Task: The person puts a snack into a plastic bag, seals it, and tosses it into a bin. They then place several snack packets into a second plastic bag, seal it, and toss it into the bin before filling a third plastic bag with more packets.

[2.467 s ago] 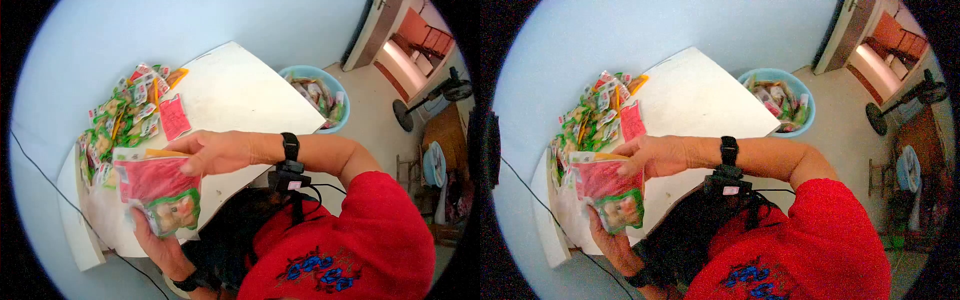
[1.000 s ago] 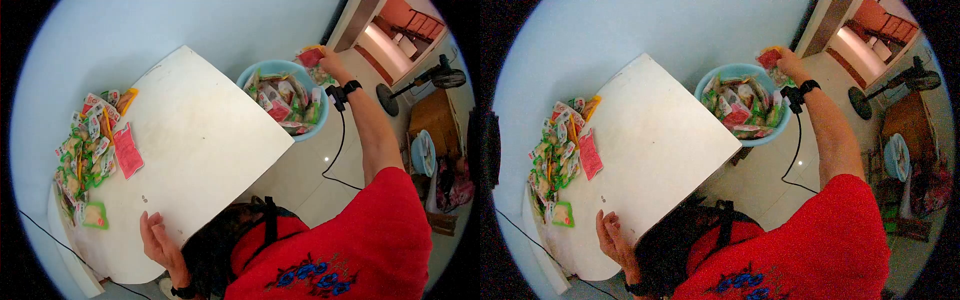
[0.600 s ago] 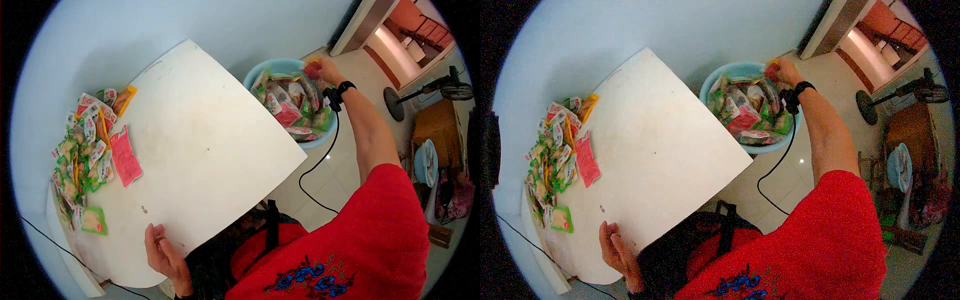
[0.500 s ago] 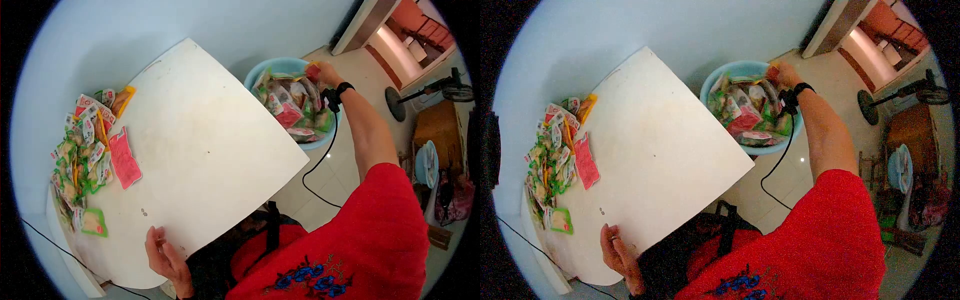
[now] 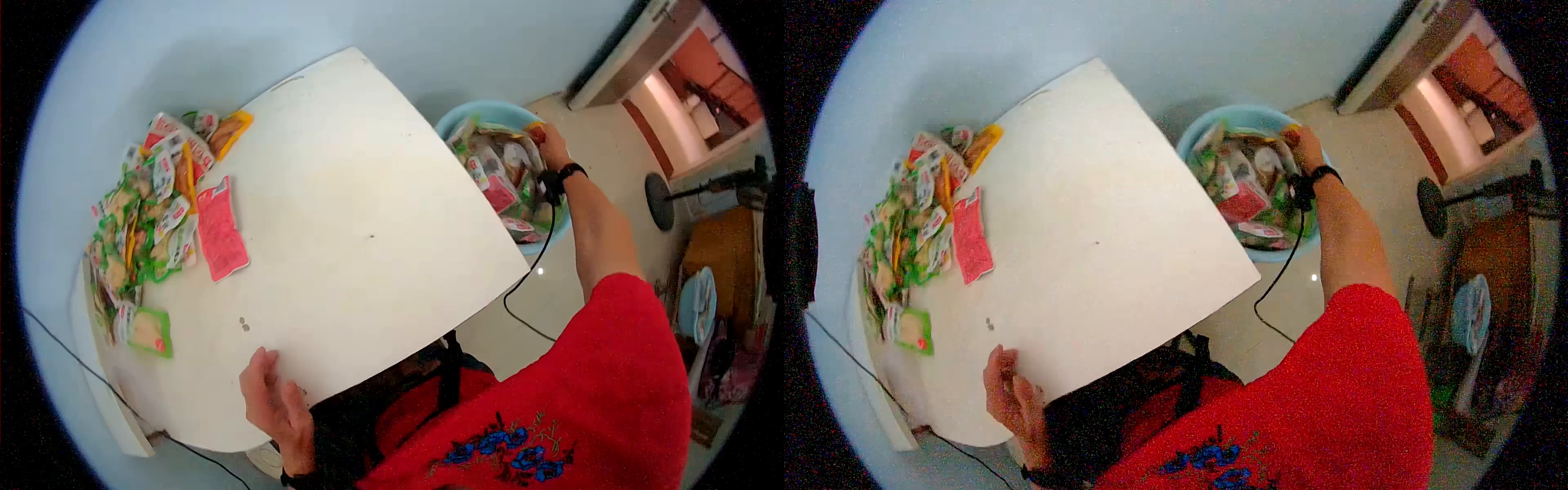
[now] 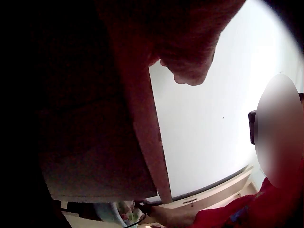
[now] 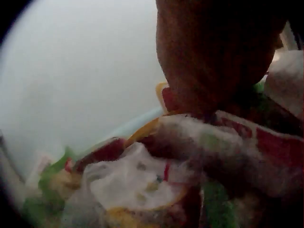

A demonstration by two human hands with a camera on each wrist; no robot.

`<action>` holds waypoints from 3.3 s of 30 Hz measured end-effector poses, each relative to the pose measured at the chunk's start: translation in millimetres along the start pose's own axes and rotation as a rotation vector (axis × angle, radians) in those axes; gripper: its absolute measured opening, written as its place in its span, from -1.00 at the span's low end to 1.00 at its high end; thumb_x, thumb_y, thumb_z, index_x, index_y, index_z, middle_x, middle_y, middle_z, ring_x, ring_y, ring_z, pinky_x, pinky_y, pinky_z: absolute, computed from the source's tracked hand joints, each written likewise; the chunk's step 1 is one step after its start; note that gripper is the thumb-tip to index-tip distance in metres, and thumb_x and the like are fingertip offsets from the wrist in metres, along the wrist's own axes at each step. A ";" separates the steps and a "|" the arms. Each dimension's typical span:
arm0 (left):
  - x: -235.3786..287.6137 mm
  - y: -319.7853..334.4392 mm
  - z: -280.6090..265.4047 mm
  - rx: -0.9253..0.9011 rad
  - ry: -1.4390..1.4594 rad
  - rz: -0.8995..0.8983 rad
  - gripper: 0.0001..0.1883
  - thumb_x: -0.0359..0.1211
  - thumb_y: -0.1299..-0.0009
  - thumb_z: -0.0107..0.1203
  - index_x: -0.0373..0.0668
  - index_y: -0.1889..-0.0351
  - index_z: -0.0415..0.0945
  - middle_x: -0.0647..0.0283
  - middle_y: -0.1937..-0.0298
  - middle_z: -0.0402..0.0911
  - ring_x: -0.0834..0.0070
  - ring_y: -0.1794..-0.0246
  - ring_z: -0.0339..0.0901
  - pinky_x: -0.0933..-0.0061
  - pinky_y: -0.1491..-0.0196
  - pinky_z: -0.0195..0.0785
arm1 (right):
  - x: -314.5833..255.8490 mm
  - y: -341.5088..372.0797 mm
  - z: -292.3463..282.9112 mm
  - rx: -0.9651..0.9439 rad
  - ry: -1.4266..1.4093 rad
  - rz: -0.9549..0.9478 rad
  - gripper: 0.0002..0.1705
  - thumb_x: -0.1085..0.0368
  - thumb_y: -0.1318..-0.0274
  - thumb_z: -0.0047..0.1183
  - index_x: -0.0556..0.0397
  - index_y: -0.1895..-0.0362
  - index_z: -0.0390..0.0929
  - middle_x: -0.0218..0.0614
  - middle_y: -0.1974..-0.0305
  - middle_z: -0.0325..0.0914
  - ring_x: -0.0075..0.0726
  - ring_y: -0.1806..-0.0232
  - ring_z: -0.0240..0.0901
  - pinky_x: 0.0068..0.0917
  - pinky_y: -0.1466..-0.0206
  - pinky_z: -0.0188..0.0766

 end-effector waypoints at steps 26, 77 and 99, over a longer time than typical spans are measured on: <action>-79.3 -3.0 -147.5 0.372 -0.086 -0.093 -0.77 -0.42 -0.41 0.10 -0.33 0.04 0.56 0.06 0.13 0.66 0.39 0.23 0.61 0.42 0.13 0.49 | -562.3 301.6 -62.8 -1.397 -0.753 -0.481 -0.52 0.18 -0.31 0.01 0.25 -0.17 0.37 -0.11 -0.03 0.52 -0.22 0.15 0.62 -0.39 0.22 0.64; -103.4 10.8 -190.1 0.745 1.170 -0.625 -0.74 -0.48 -0.45 0.00 -0.41 -0.05 0.41 0.13 0.12 0.60 0.34 0.12 0.59 0.56 0.09 0.52 | -609.3 221.5 73.2 -1.113 -1.716 -0.007 -0.70 0.29 -0.33 -0.15 0.27 0.02 0.44 -0.04 0.08 0.60 -0.11 0.06 0.58 -0.21 -0.02 0.56; -125.5 -48.1 -203.9 0.468 -0.603 -0.178 -0.50 -0.44 -0.29 0.12 -0.23 -0.22 0.37 -0.07 -0.28 0.38 -0.02 -0.31 0.30 0.05 -0.36 0.10 | -604.5 197.5 53.0 -1.067 -1.769 0.042 -0.76 0.34 -0.28 -0.09 0.23 0.04 0.44 -0.07 0.09 0.59 -0.18 0.08 0.58 -0.24 0.00 0.58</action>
Point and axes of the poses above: each hand's wrist, its own y-axis away from the middle knuckle, its own z-axis out of the palm, x = y × z, the point moved 1 cm from there along -y, towards the middle knuckle
